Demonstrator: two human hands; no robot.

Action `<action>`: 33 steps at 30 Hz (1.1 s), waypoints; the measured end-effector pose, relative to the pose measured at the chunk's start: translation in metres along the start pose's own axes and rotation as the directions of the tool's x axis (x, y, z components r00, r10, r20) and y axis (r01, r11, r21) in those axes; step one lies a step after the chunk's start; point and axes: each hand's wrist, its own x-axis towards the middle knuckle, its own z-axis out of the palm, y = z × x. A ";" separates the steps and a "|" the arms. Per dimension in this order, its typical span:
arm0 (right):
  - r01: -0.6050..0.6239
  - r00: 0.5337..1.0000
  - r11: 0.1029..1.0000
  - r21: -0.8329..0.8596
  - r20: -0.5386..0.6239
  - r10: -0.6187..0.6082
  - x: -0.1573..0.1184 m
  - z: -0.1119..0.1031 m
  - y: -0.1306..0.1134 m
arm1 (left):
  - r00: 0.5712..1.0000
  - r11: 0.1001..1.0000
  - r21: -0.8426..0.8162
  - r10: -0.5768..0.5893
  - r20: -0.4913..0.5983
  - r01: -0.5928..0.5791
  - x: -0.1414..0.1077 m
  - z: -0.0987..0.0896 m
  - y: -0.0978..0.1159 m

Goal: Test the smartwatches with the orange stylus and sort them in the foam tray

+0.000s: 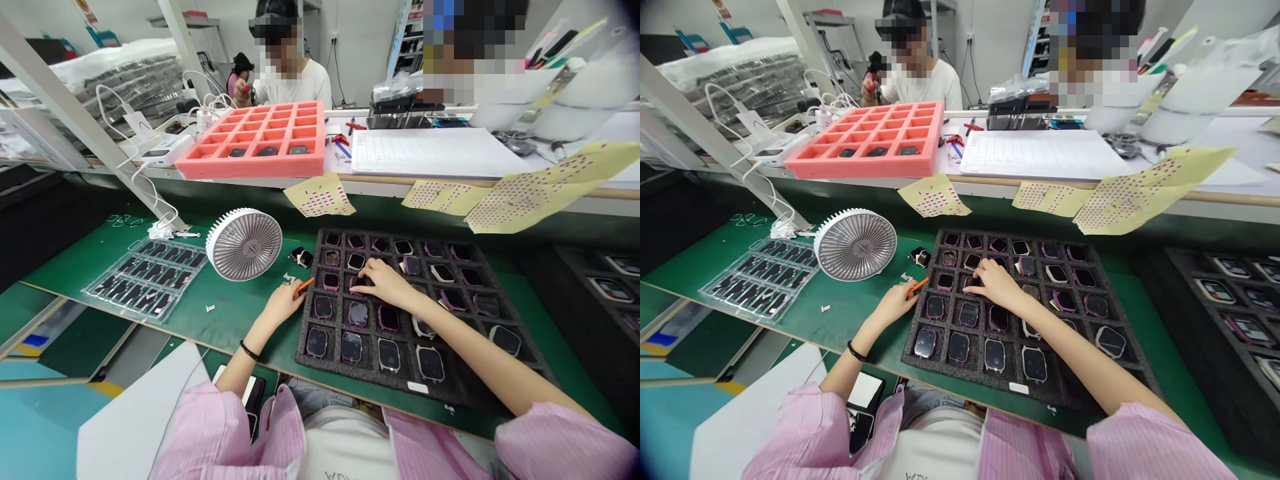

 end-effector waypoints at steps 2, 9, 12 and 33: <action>0.016 1.000 0.991 0.133 -0.019 -0.013 0.001 0.001 0.000 | 1.000 1.000 0.005 -0.022 -0.014 0.022 -0.002 -0.002 -0.004; -0.047 0.988 0.779 0.625 -0.089 0.130 -0.003 0.010 -0.004 | 0.980 0.992 -0.124 -0.003 -0.201 -0.022 -0.011 -0.018 0.010; -0.124 0.964 0.620 0.775 -0.054 0.261 -0.003 0.007 -0.008 | 0.976 0.975 -0.159 0.126 -0.179 -0.155 0.000 -0.015 0.034; -0.128 0.948 -0.241 0.962 0.190 0.254 0.000 -0.014 -0.067 | 0.986 0.510 -0.857 0.166 0.013 -0.075 0.000 -0.001 0.091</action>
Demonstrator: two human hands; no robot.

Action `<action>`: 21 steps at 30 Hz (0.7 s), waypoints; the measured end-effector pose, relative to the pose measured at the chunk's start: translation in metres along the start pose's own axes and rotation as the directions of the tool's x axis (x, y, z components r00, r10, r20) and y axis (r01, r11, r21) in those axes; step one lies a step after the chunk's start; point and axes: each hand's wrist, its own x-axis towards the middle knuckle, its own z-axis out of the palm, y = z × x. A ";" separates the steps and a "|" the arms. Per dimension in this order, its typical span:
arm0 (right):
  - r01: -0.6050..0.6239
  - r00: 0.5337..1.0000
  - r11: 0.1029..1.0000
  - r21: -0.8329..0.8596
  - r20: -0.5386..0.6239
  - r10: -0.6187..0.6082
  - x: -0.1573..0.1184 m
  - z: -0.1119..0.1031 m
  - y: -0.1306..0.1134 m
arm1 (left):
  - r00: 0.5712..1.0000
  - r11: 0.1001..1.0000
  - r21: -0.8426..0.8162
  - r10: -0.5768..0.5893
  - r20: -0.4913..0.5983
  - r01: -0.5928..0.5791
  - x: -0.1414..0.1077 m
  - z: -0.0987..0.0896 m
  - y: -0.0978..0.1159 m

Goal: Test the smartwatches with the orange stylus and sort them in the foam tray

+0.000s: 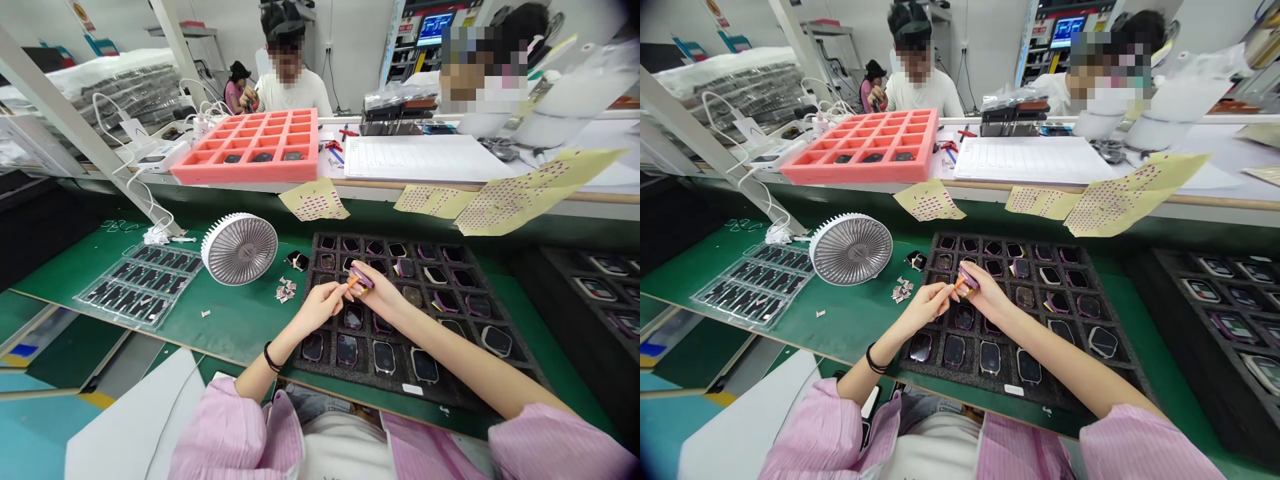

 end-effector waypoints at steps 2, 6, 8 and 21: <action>0.015 1.000 1.000 0.021 -0.011 -0.014 -0.001 0.001 0.001 | 1.000 1.000 -0.017 -0.011 -0.006 0.011 0.000 -0.001 -0.001; 0.033 0.999 0.999 0.039 -0.010 -0.033 -0.002 0.006 0.002 | 0.998 0.993 -0.100 -0.064 -0.002 0.063 -0.001 -0.002 0.003; 0.018 1.000 0.998 0.059 0.024 -0.020 -0.004 0.010 0.002 | 0.998 0.987 -0.146 -0.061 0.008 0.061 -0.001 -0.001 0.006; 0.059 0.998 0.988 0.142 0.008 -0.060 -0.003 0.019 0.008 | 0.992 0.946 -0.324 -0.026 -0.125 -0.016 -0.001 0.004 0.003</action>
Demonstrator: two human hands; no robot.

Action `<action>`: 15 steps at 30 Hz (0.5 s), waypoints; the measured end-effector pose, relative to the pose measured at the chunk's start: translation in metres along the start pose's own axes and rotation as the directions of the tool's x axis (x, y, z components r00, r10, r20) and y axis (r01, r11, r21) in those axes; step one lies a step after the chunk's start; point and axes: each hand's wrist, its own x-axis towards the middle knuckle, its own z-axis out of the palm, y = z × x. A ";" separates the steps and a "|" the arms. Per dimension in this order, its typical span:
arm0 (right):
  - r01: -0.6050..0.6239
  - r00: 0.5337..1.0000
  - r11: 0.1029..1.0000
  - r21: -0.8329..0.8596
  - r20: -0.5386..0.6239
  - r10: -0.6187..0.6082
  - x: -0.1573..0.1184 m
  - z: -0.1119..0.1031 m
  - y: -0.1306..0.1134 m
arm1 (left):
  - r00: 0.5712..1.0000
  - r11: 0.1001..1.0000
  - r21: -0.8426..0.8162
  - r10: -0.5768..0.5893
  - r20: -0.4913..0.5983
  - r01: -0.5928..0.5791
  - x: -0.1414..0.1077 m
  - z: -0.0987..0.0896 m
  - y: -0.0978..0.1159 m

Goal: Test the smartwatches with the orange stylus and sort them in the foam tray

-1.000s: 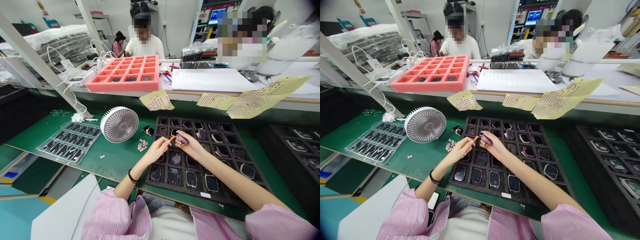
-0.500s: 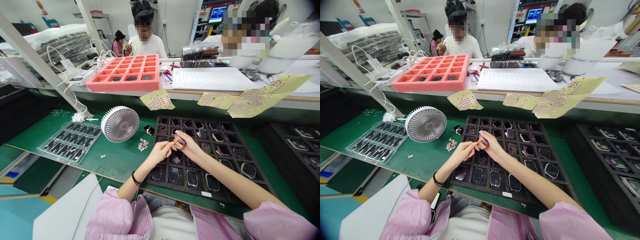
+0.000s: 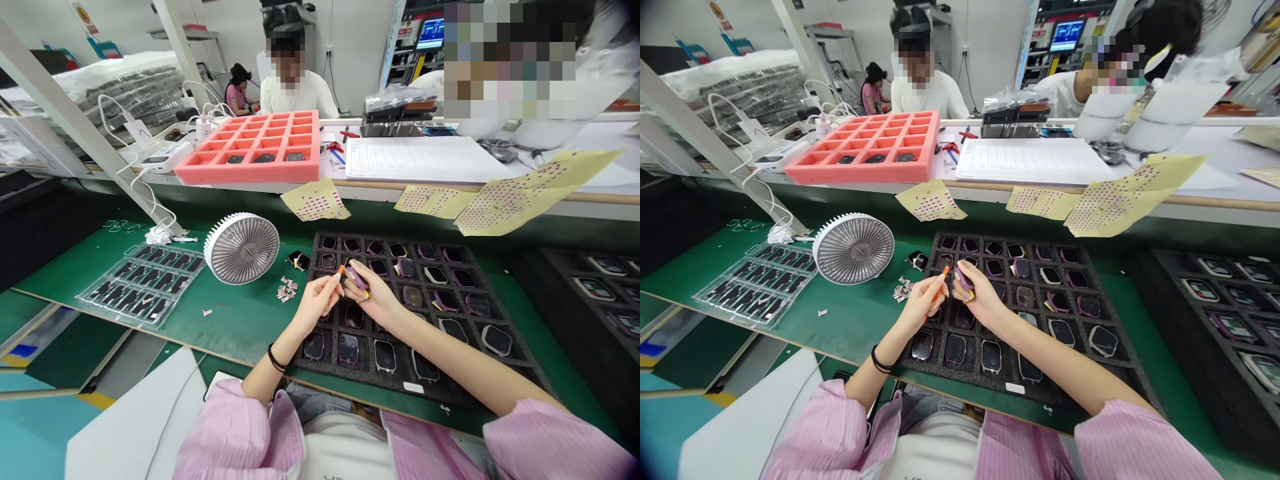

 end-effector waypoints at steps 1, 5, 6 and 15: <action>0.025 0.999 0.999 -0.028 -0.023 -0.026 0.000 0.001 0.001 | 1.000 1.000 0.002 0.003 -0.009 -0.003 0.002 0.001 0.001; 0.094 0.990 0.975 -0.203 -0.080 -0.113 -0.002 0.000 0.006 | 1.000 1.000 0.017 -0.019 0.004 0.019 0.005 0.002 0.005; 0.105 0.989 0.961 -0.255 -0.078 -0.129 0.000 -0.003 0.006 | 1.000 1.000 0.004 -0.028 0.008 0.028 0.004 0.000 0.006; 0.311 0.900 0.516 -0.798 0.072 -0.431 0.037 -0.064 0.004 | 0.970 0.986 0.155 -0.025 -0.243 0.064 -0.011 -0.063 0.006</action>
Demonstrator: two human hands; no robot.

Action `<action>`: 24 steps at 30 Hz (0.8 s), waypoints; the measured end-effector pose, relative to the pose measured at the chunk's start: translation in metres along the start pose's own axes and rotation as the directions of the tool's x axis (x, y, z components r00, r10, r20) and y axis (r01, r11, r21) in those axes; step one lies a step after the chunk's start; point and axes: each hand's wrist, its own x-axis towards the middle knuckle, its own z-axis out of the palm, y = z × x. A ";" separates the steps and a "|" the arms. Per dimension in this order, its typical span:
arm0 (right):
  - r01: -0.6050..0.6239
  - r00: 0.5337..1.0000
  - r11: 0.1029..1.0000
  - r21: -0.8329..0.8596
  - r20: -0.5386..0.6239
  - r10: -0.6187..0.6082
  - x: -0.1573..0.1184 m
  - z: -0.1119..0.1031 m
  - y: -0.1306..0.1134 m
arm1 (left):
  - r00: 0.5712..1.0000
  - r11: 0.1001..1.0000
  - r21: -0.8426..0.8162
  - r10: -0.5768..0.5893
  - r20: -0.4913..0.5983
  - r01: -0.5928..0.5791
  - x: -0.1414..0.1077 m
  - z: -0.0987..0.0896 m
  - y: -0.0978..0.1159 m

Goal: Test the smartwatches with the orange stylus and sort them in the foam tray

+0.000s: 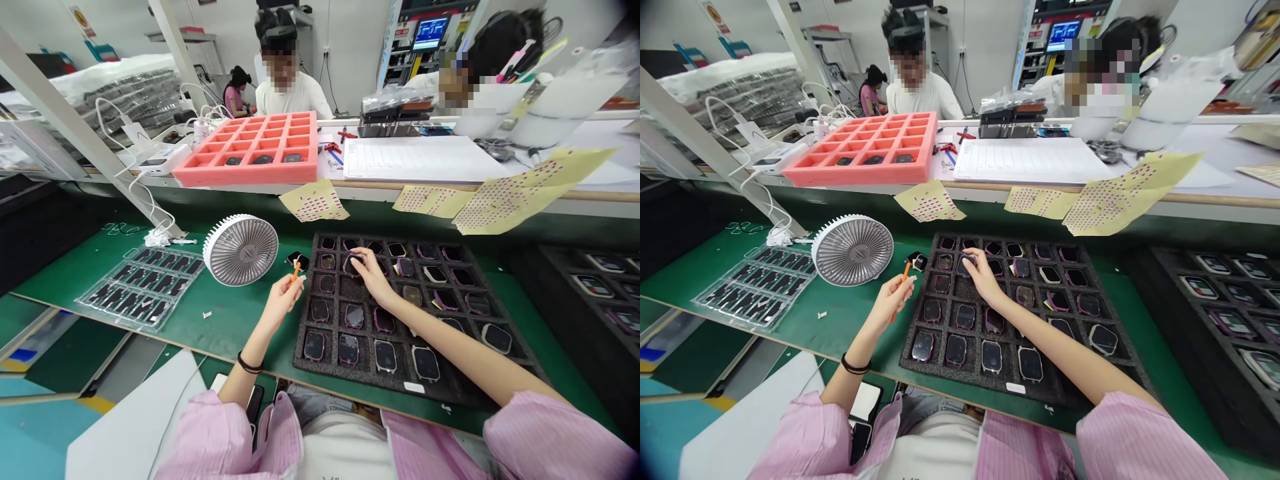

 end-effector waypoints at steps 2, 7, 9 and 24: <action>0.024 0.996 0.997 -0.078 0.088 -0.017 -0.004 -0.001 0.007 | 1.000 0.999 0.037 -0.008 -0.023 0.009 0.000 -0.010 -0.005; 0.157 0.966 0.947 -0.281 0.245 -0.087 -0.025 -0.006 0.013 | 0.995 0.965 0.247 0.099 -0.024 -0.090 0.003 -0.030 -0.019; 0.286 0.939 0.846 -0.450 0.307 -0.154 -0.031 -0.009 0.012 | 0.990 0.932 0.338 0.138 -0.003 -0.129 0.005 -0.039 -0.025; 0.271 0.960 0.471 -0.840 0.271 -0.069 -0.040 -0.078 0.010 | 0.991 0.626 0.780 0.095 -0.097 0.016 -0.010 -0.038 -0.021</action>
